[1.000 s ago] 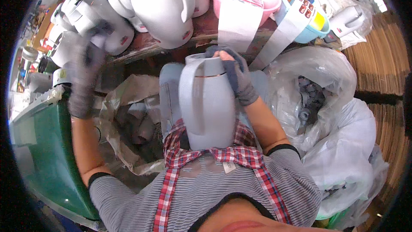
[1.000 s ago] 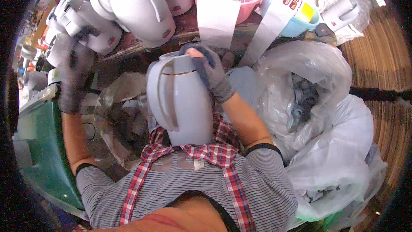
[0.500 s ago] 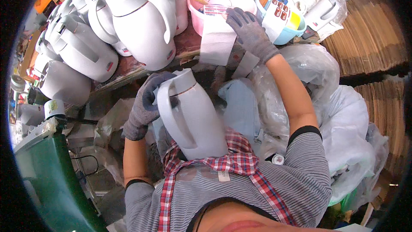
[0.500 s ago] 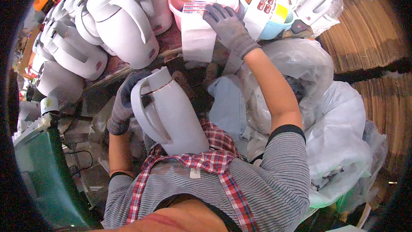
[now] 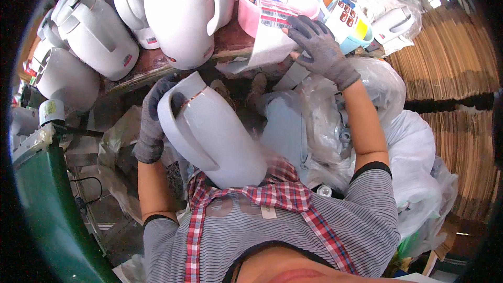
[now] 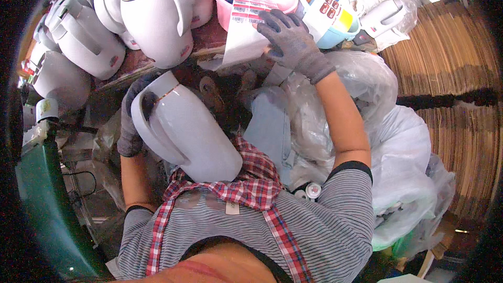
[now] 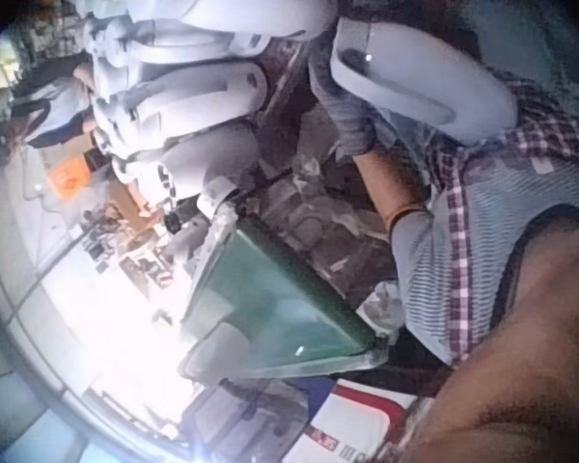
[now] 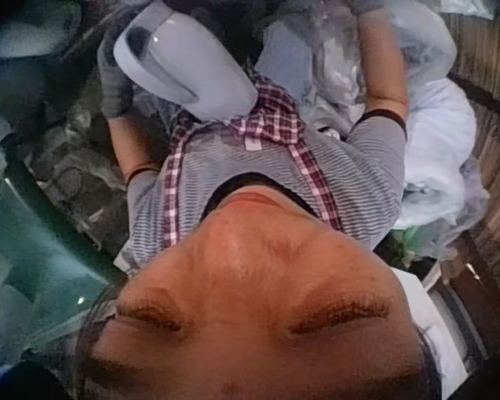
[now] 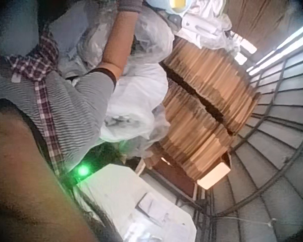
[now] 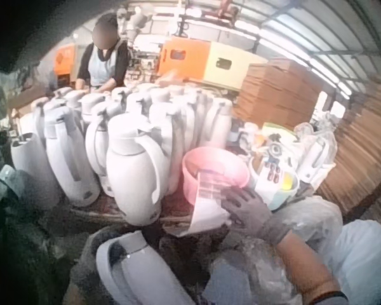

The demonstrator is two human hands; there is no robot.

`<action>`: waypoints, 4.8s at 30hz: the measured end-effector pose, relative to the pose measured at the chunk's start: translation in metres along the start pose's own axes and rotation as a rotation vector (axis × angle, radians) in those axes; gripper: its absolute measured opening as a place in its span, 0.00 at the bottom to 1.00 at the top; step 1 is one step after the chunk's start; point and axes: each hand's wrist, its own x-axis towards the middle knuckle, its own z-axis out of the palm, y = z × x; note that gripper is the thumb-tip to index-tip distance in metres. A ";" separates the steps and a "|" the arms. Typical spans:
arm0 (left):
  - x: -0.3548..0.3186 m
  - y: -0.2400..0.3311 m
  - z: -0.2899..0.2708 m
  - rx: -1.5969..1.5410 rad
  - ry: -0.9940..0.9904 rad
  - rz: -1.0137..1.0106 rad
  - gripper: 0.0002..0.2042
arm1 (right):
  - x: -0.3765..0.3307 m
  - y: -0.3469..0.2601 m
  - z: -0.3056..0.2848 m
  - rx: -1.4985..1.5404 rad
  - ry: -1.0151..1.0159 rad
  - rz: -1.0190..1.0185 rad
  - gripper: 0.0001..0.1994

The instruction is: The person assembles white electric kettles by attaching lids and placing them on a table. The person handles the kettles and lids one at a time, repeatedly picking up parts and assembling them.

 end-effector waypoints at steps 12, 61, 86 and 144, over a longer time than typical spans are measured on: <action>-0.020 -0.009 -0.047 0.236 0.124 -0.089 0.10 | 0.090 0.002 0.033 0.022 0.020 0.070 0.25; -0.105 -0.035 -0.098 0.071 0.548 -0.342 0.19 | -0.070 -0.262 0.072 1.626 0.030 0.506 0.21; -0.034 -0.003 -0.065 0.418 0.263 -0.267 0.12 | -0.035 0.177 0.056 0.112 0.226 0.645 0.17; -0.026 -0.033 -0.061 0.359 0.158 -0.337 0.17 | -0.093 -0.241 0.082 1.419 -0.020 0.588 0.31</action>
